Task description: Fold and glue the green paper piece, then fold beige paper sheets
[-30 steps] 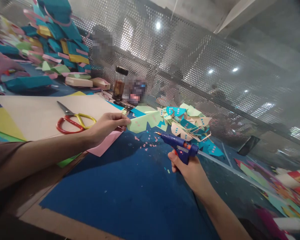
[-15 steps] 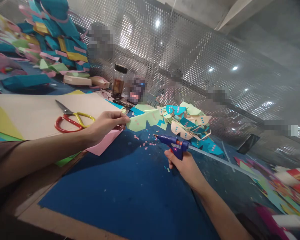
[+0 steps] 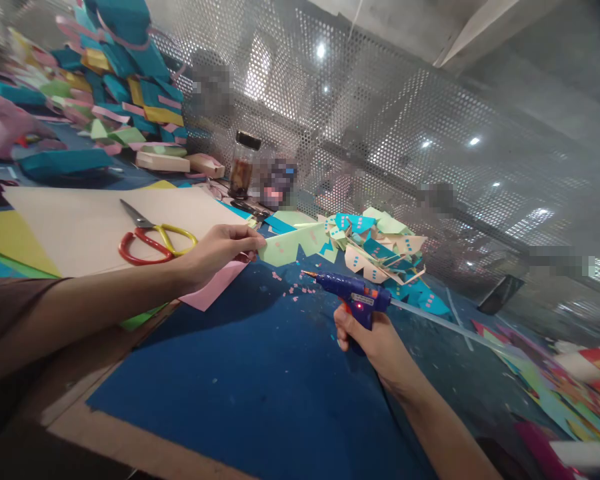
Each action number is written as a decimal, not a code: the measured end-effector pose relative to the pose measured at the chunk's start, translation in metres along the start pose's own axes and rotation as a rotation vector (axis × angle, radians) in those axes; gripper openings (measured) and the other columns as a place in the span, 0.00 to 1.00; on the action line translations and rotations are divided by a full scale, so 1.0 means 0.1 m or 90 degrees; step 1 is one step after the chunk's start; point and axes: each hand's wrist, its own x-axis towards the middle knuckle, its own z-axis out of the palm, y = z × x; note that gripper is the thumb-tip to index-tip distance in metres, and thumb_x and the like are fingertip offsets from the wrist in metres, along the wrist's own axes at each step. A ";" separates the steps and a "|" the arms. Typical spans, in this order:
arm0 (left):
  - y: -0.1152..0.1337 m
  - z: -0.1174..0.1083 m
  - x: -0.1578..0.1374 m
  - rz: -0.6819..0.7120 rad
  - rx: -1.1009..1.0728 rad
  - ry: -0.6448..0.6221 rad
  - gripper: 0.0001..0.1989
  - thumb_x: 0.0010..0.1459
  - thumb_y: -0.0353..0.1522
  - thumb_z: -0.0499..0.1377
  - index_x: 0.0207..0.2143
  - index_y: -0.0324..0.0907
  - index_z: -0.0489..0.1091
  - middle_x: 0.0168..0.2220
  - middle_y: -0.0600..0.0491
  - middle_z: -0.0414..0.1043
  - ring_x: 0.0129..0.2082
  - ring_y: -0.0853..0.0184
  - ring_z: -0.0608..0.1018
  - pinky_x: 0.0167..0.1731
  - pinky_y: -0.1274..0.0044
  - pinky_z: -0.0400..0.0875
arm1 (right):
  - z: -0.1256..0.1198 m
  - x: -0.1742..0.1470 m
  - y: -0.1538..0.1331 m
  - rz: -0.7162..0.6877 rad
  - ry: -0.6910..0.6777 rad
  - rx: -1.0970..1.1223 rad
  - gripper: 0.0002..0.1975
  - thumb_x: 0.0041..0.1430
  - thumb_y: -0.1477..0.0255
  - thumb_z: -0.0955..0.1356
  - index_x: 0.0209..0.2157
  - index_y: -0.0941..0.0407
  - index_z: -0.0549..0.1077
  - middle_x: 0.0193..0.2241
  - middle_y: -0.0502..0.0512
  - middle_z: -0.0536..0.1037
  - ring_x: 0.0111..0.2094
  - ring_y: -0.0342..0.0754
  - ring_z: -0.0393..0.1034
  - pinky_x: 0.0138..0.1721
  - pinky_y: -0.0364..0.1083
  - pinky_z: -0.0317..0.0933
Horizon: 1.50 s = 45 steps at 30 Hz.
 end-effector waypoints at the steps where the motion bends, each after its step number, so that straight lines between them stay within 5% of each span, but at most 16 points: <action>1: 0.01 0.00 -0.01 -0.001 0.002 -0.003 0.10 0.48 0.37 0.69 0.27 0.40 0.75 0.25 0.55 0.72 0.27 0.71 0.71 0.32 0.76 0.65 | 0.01 -0.01 -0.01 -0.004 -0.002 -0.004 0.18 0.61 0.54 0.69 0.37 0.56 0.69 0.23 0.46 0.70 0.23 0.42 0.67 0.30 0.44 0.63; 16: -0.04 0.03 -0.01 -0.021 0.043 -0.121 0.13 0.50 0.41 0.68 0.28 0.39 0.75 0.25 0.53 0.71 0.27 0.69 0.71 0.31 0.76 0.64 | 0.16 -0.11 -0.12 0.017 0.014 -0.089 0.20 0.60 0.51 0.68 0.35 0.55 0.71 0.21 0.48 0.72 0.25 0.44 0.68 0.31 0.45 0.63; 45: -0.02 0.03 -0.04 -0.030 0.016 -0.167 0.11 0.52 0.39 0.67 0.28 0.40 0.76 0.26 0.52 0.72 0.27 0.69 0.71 0.31 0.75 0.66 | 0.15 -0.08 0.03 0.026 0.041 -0.157 0.22 0.60 0.49 0.68 0.34 0.55 0.74 0.22 0.50 0.74 0.26 0.47 0.70 0.33 0.47 0.63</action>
